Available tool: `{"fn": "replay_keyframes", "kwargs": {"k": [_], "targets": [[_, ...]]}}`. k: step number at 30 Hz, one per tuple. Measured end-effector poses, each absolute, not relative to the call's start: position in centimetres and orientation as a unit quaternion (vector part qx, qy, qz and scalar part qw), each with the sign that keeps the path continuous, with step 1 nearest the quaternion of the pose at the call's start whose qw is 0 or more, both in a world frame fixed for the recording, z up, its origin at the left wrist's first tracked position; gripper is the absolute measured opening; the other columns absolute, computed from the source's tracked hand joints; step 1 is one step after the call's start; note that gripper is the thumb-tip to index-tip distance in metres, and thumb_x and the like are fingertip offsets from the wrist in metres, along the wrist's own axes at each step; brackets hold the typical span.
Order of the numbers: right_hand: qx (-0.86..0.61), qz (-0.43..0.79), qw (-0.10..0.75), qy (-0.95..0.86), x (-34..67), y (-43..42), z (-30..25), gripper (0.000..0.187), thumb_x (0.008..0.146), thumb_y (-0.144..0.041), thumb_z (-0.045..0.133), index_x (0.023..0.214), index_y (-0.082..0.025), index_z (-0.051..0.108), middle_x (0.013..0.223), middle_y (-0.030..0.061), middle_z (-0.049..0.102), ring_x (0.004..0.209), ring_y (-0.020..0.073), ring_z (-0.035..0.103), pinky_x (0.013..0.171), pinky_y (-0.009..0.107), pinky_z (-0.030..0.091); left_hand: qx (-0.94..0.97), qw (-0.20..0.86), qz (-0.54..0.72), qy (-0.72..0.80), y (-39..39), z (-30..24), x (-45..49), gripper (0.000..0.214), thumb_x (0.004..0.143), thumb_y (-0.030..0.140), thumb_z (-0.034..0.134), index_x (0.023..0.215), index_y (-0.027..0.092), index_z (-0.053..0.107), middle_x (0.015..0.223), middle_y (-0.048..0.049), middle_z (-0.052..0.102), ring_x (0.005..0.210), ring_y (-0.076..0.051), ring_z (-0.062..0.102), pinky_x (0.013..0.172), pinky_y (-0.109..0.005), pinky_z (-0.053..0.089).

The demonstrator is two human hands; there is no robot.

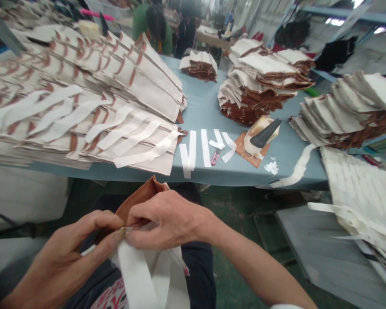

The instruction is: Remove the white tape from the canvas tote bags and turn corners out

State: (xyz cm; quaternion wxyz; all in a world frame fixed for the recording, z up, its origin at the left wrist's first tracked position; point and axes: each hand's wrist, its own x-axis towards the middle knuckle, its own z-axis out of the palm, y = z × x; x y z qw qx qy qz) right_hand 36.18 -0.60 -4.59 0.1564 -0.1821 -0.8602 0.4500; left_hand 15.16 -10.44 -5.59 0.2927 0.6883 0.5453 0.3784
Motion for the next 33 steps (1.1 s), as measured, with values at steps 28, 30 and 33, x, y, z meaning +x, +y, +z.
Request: {"fn": "replay_keyframes", "kwargs": {"k": [28, 30, 33], "targets": [[-0.247, 0.811, 0.193, -0.494, 36.1, -2.8, -7.5, 0.023, 0.083, -0.035, 0.071, 0.075, -0.016, 0.062, 0.066, -0.0048, 0.053, 0.058, 0.0083, 0.039, 0.056, 0.021, 0.034, 0.837, 0.124, 0.329, 0.420, -10.3, -9.4, 15.2, 0.027, 0.110, 0.017, 0.041, 0.121, 0.028, 0.063, 0.091, -0.0026, 0.078, 0.074, -0.018, 0.073, 0.065, -0.025, 0.055], [-0.248, 0.814, 0.174, -0.496, 36.4, -2.5, -7.3, 0.030, 0.086, -0.038, 0.076, 0.073, -0.017, 0.059, 0.064, -0.0069, 0.048, 0.058, 0.0076, 0.036, 0.056, 0.020, 0.033, 0.839, 0.135, 0.338, 0.405, -10.3, -9.5, 15.0, 0.030, 0.108, 0.015, 0.042, 0.129, 0.027, 0.060, 0.096, -0.0045, 0.079, 0.079, -0.019, 0.074, 0.071, -0.027, 0.057], [-0.240, 0.802, 0.129, -0.531, 37.2, -2.0, -6.5, 0.035, 0.090, -0.045, 0.079, 0.081, -0.017, 0.059, 0.068, -0.0070, 0.048, 0.060, 0.0079, 0.037, 0.055, 0.020, 0.033, 0.822, 0.197, 0.385, 0.370, -10.6, -9.6, 14.6, 0.040, 0.103, 0.006, 0.045, 0.136, 0.027, 0.056, 0.099, -0.0043, 0.079, 0.083, -0.016, 0.074, 0.074, -0.024, 0.058]]}}
